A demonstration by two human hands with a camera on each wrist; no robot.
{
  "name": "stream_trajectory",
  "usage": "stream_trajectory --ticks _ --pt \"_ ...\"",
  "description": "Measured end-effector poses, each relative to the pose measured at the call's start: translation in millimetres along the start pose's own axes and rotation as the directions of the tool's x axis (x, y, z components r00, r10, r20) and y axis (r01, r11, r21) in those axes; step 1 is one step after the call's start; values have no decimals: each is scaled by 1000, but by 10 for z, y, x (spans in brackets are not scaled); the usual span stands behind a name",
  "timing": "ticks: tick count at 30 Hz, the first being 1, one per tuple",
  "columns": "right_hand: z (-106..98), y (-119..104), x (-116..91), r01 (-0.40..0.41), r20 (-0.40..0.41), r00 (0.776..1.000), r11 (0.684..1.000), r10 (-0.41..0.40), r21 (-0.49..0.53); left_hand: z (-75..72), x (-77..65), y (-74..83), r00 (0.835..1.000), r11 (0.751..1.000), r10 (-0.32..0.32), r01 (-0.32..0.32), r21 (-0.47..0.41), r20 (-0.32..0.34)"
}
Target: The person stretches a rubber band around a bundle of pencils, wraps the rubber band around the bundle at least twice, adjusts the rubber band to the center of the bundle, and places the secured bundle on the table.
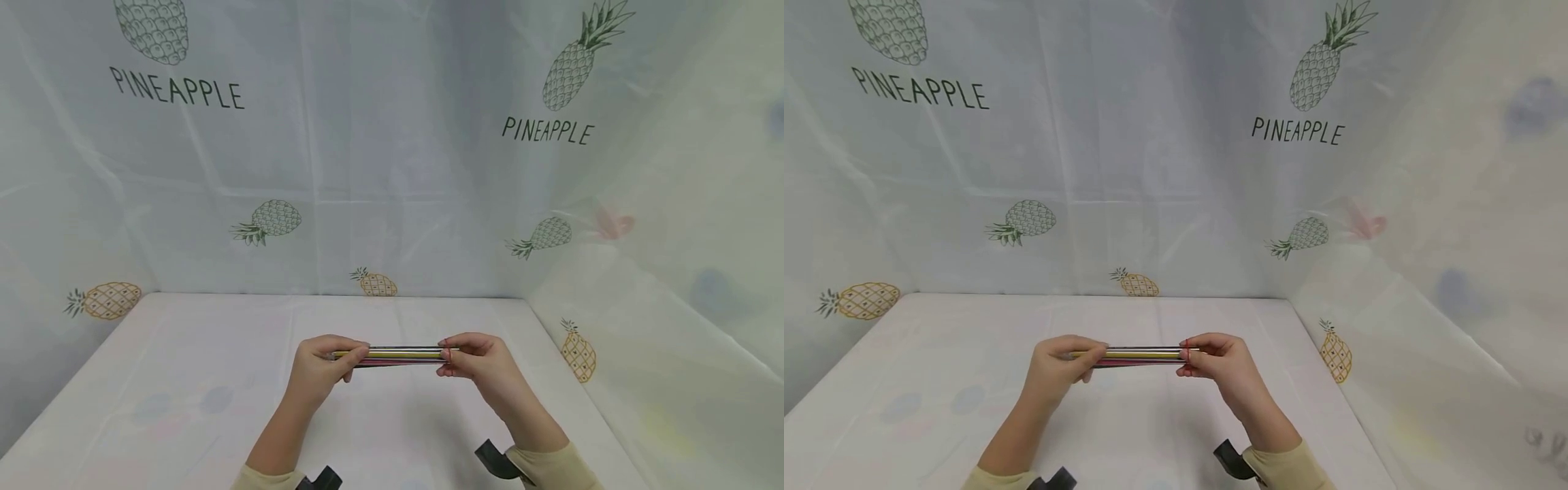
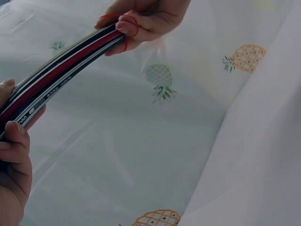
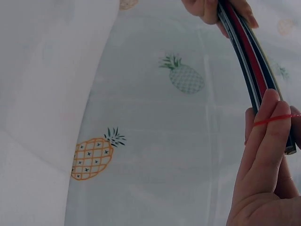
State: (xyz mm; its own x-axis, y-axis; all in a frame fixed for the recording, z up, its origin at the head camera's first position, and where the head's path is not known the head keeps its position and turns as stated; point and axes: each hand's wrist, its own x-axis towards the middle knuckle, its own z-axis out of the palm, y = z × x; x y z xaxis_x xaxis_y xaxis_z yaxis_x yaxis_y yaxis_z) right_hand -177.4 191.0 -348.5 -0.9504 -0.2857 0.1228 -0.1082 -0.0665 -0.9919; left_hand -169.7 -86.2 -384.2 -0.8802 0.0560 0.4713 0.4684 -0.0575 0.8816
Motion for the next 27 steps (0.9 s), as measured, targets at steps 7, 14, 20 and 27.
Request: stream_trajectory --ticks 7,14,20,27 --pt "66 34 -51 104 21 994 991 -106 80 -44 -4 89 1000 998 4 -4 61 -5" --pt "85 110 -77 160 102 978 968 -182 191 -69 -9 115 1000 997 11 -10 74 -15" --pt "81 194 -81 189 74 976 968 -203 163 -83 -11 78 999 999 1 0 48 -37" --pt "63 190 -91 215 47 975 973 -219 79 -81 2 76 988 987 -136 142 81 -72"
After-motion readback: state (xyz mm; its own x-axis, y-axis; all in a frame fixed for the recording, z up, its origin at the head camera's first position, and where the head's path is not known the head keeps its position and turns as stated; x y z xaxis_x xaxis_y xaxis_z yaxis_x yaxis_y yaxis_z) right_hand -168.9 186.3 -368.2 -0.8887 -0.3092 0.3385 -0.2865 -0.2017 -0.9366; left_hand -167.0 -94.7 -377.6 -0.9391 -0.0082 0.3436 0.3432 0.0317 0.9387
